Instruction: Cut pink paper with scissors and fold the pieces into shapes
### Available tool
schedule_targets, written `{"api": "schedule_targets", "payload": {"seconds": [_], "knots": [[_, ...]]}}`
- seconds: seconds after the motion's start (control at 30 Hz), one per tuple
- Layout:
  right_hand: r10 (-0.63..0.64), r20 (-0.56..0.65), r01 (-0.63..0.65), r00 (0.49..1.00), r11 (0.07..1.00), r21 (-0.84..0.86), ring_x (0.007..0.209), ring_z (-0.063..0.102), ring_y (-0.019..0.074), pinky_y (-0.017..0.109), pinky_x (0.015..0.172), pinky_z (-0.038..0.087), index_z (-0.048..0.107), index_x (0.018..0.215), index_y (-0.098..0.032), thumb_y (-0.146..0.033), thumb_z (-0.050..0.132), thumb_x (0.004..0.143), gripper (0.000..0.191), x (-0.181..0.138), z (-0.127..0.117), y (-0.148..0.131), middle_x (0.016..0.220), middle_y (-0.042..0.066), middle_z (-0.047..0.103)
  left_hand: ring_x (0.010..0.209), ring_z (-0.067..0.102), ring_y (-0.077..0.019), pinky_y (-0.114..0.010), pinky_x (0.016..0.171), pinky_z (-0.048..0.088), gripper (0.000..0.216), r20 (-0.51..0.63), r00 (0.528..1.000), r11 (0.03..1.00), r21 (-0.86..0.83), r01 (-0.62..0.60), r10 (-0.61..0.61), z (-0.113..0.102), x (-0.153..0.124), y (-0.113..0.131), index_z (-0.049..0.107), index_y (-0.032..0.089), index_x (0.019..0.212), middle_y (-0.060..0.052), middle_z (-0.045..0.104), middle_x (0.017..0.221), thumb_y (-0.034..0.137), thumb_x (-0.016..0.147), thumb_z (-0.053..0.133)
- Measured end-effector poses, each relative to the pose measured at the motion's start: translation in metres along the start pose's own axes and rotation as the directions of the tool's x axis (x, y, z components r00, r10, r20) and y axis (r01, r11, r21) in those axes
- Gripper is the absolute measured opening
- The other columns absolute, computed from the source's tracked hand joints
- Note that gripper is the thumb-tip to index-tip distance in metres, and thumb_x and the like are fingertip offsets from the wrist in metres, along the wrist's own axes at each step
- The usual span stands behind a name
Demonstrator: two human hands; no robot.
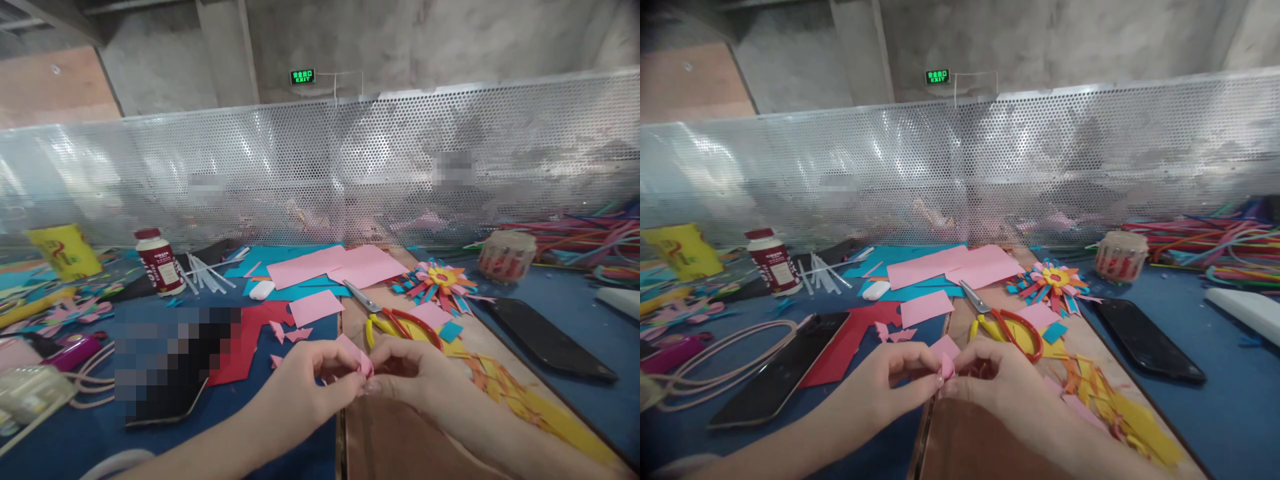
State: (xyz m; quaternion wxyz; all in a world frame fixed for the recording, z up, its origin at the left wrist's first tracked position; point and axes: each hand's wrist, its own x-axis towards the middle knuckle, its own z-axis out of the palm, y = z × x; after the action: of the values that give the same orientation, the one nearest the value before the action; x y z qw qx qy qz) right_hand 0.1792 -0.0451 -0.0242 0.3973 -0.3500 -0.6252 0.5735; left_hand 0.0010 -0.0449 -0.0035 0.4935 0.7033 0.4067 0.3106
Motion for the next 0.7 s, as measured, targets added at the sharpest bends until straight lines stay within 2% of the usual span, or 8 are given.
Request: {"api": "schedule_targets", "payload": {"seconds": [0.17,0.27,0.4,0.53,0.7], "knots": [[0.008,-0.056,-0.014,0.998,0.994,-0.108,0.077,0.057,0.0141,0.025,0.071,0.044,0.064,0.071,-0.018,-0.031,0.067,0.069,0.013,0.002,-0.002,0.001,0.076,0.001,0.062,0.069,0.053,-0.0115,-0.023,0.067,0.039,0.019,0.044,0.998,0.999,-0.026,0.034,-0.033,-0.004,0.005,-0.005,0.064,0.016,0.068,0.0,0.061,0.072,0.031,0.075,0.055],[0.016,-0.103,-0.03,0.995,0.99,-0.138,0.075,0.057,0.0139,0.024,0.068,0.044,0.065,0.073,-0.02,-0.033,0.066,0.07,0.014,0.0,-0.001,-0.004,0.075,0.001,0.063,0.069,0.052,-0.0124,-0.024,0.067,0.037,0.019,-0.02,0.999,0.999,-0.013,0.032,-0.033,-0.004,0.004,-0.003,0.066,0.017,0.069,0.0,0.062,0.073,0.032,0.074,0.056],[0.045,-0.122,-0.06,0.992,0.99,-0.124,0.07,0.057,0.012,0.021,0.061,0.043,0.065,0.085,-0.022,-0.036,0.061,0.074,0.019,-0.004,0.002,-0.01,0.078,0.0,0.064,0.068,0.052,-0.0118,-0.023,0.065,0.037,0.016,-0.075,0.993,0.984,-0.159,0.076,-0.089,-0.003,0.002,0.0,0.065,0.018,0.071,0.001,0.062,0.072,0.03,0.074,0.055],[-0.002,-0.181,-0.031,0.983,0.984,-0.178,0.071,0.056,0.0118,0.019,0.061,0.041,0.064,0.082,-0.021,-0.038,0.059,0.076,0.019,-0.005,0.003,-0.01,0.077,0.0,0.064,0.07,0.053,-0.0122,-0.023,0.064,0.037,0.017,-0.09,0.987,0.954,-0.28,0.104,-0.135,-0.001,0.003,-0.001,0.065,0.017,0.078,-0.001,0.063,0.077,0.032,0.072,0.058],[-0.121,-0.257,0.027,0.959,0.94,-0.341,0.069,0.054,0.0123,0.021,0.061,0.041,0.062,0.074,-0.02,-0.034,0.053,0.079,0.018,-0.006,0.005,-0.008,0.073,0.0,0.06,0.071,0.055,-0.0132,-0.025,0.068,0.04,0.016,-0.068,0.991,0.974,-0.201,0.103,-0.119,-0.001,0.004,0.002,0.063,0.016,0.079,-0.002,0.064,0.079,0.029,0.07,0.06]]}}
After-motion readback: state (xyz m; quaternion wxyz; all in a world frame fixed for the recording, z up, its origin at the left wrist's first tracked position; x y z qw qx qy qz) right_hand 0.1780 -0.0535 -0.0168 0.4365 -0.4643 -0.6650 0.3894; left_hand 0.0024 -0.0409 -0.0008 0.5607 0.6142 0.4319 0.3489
